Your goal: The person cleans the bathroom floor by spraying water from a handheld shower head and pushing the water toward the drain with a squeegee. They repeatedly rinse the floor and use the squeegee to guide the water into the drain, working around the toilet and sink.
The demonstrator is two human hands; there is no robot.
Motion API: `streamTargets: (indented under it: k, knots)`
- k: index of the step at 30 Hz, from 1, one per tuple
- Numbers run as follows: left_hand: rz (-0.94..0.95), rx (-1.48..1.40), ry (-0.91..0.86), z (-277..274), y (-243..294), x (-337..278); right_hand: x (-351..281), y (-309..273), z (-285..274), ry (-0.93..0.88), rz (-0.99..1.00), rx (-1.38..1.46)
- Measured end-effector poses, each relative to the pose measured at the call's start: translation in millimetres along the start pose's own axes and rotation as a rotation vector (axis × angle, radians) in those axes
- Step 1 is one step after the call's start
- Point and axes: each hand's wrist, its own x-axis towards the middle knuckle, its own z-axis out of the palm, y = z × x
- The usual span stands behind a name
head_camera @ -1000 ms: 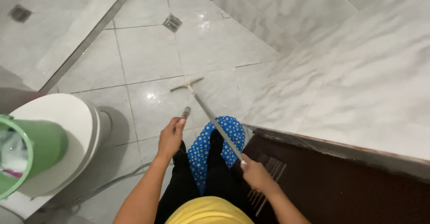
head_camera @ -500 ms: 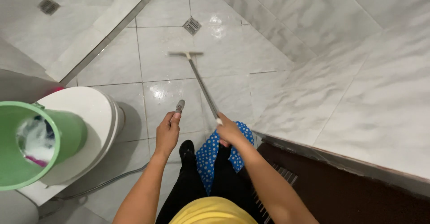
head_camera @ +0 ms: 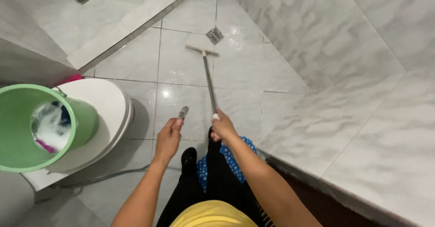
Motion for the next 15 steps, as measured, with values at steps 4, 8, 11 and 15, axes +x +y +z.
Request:
streamTargets:
  k: [4, 8, 11, 15]
  knots:
    - [-0.023, 0.014, 0.06, -3.3, -6.0, 15.2, -86.0, -28.9, -11.6, -0.07, -0.008, 0.048]
    - [-0.025, -0.016, 0.134, 2.5, 23.6, 22.7, -74.3, -19.8, -42.3, -0.097, -0.052, -0.275]
    - [0.006, -0.063, 0.225, 6.1, 34.7, 33.6, -46.8, -19.7, -59.0, -0.153, -0.161, -0.664]
    - [0.025, -0.164, 0.321, 0.8, 45.9, 40.0, 35.5, -31.1, -71.1, -0.153, -0.327, -1.031]
